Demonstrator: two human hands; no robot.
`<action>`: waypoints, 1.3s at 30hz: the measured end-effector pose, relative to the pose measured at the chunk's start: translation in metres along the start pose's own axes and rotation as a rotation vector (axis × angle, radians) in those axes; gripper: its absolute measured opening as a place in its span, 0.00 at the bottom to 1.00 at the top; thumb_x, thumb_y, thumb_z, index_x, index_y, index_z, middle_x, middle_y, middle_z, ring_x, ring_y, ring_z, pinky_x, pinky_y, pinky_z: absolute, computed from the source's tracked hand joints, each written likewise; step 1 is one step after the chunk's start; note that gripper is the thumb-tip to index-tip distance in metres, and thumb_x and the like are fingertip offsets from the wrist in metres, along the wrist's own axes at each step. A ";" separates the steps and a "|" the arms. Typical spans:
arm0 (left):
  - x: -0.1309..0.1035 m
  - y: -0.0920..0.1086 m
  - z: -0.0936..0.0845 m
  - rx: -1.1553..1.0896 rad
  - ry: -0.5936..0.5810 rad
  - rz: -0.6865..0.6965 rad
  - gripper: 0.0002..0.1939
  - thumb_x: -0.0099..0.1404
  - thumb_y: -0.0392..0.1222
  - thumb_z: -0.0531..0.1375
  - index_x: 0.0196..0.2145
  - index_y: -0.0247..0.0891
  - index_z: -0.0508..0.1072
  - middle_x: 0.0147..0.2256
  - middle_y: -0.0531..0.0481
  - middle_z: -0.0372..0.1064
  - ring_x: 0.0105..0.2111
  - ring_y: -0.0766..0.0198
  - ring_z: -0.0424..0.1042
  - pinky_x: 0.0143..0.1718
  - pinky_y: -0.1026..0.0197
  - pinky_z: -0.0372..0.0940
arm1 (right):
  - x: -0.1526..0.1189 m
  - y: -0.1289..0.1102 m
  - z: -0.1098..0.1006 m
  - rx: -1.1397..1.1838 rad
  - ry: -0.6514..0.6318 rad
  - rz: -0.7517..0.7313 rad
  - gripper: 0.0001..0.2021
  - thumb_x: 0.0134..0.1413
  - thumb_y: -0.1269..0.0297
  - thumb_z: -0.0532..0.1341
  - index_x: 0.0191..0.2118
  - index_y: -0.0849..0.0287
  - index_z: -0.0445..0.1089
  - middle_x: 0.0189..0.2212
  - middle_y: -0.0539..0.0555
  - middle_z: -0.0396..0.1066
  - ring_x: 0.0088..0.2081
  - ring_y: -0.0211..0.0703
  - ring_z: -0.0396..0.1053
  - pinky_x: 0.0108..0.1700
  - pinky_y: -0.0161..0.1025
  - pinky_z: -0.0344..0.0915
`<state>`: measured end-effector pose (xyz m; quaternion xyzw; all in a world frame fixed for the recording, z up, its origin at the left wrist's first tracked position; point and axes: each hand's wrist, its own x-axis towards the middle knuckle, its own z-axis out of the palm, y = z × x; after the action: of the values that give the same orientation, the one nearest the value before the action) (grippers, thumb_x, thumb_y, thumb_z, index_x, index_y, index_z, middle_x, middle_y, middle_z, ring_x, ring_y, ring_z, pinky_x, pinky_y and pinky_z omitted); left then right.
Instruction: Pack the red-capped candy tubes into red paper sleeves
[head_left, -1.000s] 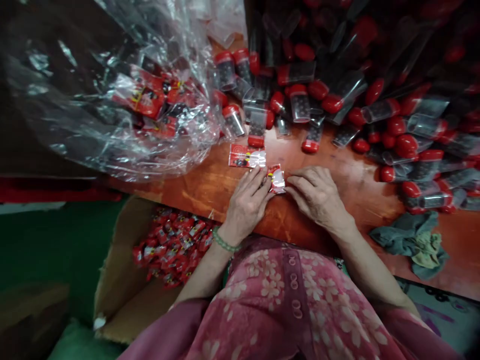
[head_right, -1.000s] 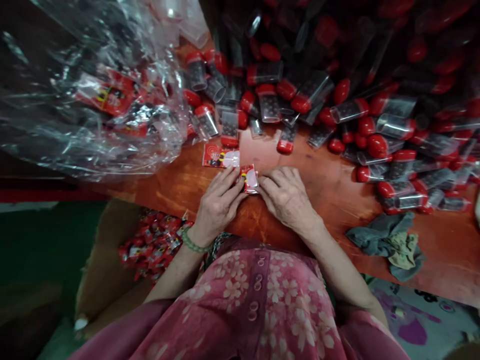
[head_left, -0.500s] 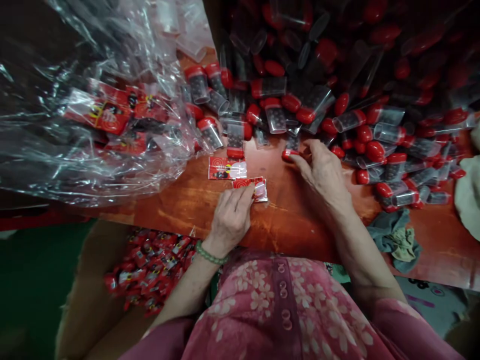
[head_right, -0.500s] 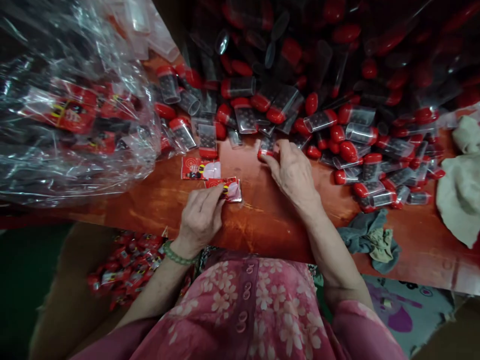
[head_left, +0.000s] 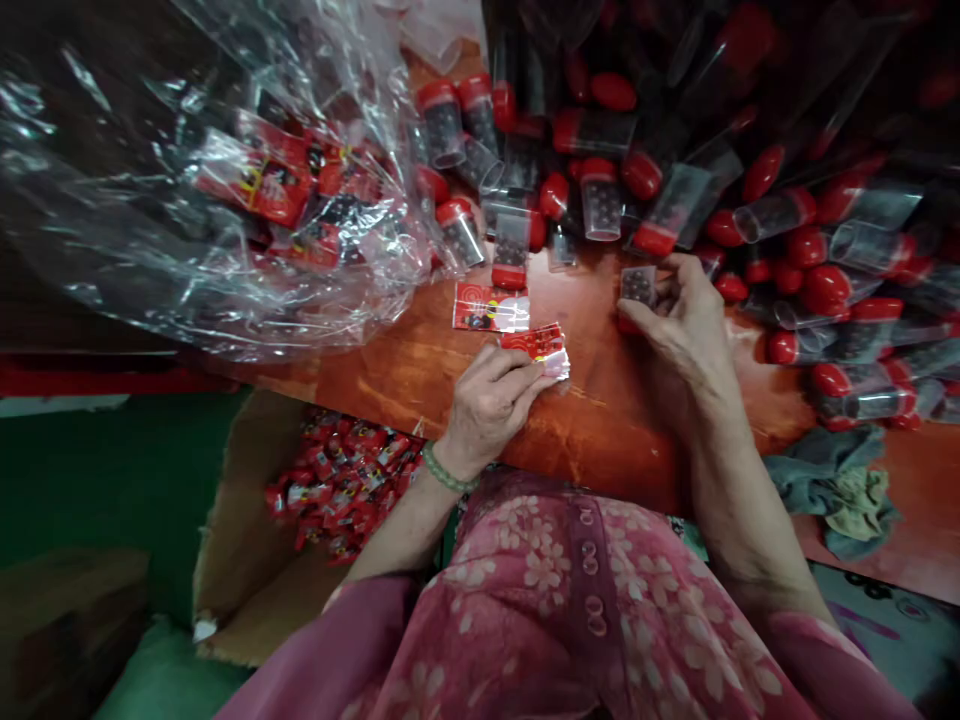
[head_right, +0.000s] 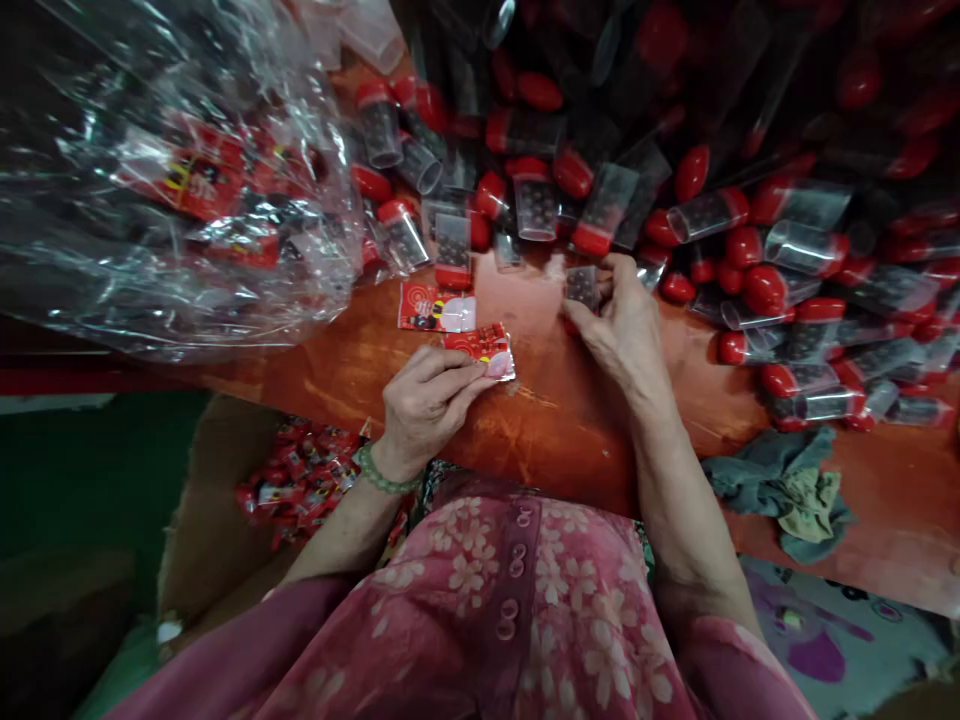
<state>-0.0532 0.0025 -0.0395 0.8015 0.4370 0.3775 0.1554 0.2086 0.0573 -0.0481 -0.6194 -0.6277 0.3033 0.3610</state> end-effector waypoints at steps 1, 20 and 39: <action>0.002 0.001 -0.002 0.000 -0.006 0.000 0.08 0.70 0.42 0.63 0.37 0.37 0.81 0.34 0.49 0.77 0.33 0.66 0.71 0.37 0.62 0.68 | -0.006 -0.003 -0.004 0.053 0.016 0.040 0.25 0.54 0.53 0.71 0.54 0.53 0.66 0.35 0.50 0.74 0.33 0.43 0.72 0.36 0.42 0.72; 0.013 0.015 -0.006 -0.032 0.131 -0.056 0.05 0.66 0.37 0.68 0.31 0.36 0.80 0.28 0.52 0.78 0.29 0.69 0.74 0.33 0.66 0.68 | -0.067 -0.045 -0.026 0.456 0.170 0.066 0.23 0.55 0.63 0.73 0.55 0.44 0.71 0.40 0.50 0.77 0.31 0.40 0.77 0.31 0.38 0.77; 0.013 0.032 -0.029 -0.382 -0.037 -0.127 0.06 0.63 0.42 0.70 0.32 0.37 0.81 0.30 0.51 0.79 0.28 0.71 0.75 0.30 0.68 0.69 | -0.090 -0.080 -0.027 0.237 -0.074 -0.168 0.17 0.55 0.71 0.72 0.49 0.46 0.76 0.42 0.47 0.81 0.42 0.42 0.80 0.45 0.39 0.77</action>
<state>-0.0519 -0.0079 0.0046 0.7351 0.4043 0.4282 0.3359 0.1842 -0.0385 0.0263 -0.5059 -0.6501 0.3667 0.4325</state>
